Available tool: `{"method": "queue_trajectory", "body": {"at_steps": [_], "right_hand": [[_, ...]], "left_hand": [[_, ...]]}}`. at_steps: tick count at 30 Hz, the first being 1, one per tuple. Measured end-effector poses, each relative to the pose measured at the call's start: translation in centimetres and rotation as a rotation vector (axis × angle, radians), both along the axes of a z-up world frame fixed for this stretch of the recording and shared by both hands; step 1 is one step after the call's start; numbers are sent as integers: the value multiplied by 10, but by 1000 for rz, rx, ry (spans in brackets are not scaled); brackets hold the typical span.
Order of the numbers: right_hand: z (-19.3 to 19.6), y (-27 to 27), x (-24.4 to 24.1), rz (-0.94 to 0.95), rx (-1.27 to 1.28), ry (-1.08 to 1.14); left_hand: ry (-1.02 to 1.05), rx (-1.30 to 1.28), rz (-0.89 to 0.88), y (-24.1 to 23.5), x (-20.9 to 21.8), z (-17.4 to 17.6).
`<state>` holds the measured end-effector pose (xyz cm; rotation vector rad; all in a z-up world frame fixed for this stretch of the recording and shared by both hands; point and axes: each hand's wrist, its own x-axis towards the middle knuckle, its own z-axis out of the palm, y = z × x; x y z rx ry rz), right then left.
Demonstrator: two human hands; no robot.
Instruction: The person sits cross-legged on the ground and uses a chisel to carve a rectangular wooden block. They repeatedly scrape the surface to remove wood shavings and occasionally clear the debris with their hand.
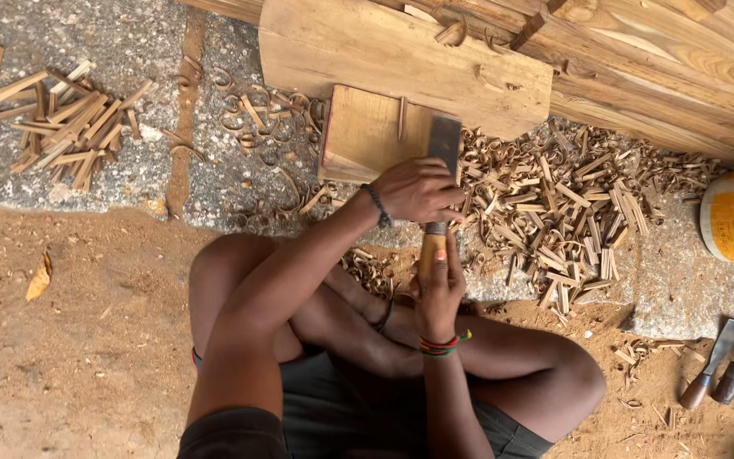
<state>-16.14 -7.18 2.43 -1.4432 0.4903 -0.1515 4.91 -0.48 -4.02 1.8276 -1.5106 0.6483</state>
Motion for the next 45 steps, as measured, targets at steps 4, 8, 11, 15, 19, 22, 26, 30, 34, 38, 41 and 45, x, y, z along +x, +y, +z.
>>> {"method": "queue_trajectory", "body": {"at_steps": [4, 8, 11, 15, 19, 22, 26, 30, 34, 38, 41, 45], "right_hand": [[1, -15, -27, -68, 42, -51], [9, -22, -44, -93, -28, -7], [4, -23, -52, -76, 1, -23], [-2, -19, -51, -19, -72, -9], [-3, -10, -51, -1, -86, 69], [1, -6, -44, 13, -129, 92], [1, -8, -44, 12, -98, 83], [9, -7, -44, 37, -96, 74], [26, -10, -39, 51, -121, 101], [39, -5, -39, 65, -134, 135], [44, 2, -37, 68, -142, 179], [45, 8, -38, 89, -74, 194]], "left_hand": [[64, 159, 176, 41, -10, 8], [151, 137, 589, 78, 4, 11], [262, 179, 741, 88, 20, -8], [282, 186, 826, 86, 38, -27], [353, 159, 840, 82, 44, -31], [317, 139, 881, 79, 43, -28], [324, 131, 858, 79, 42, -34], [318, 92, 800, 74, 38, -23], [392, -59, 576, 59, 24, 5], [281, -79, 276, 22, -2, 29], [264, -48, -1, -7, -27, 40], [425, 392, -75, -15, -40, 36]]}}
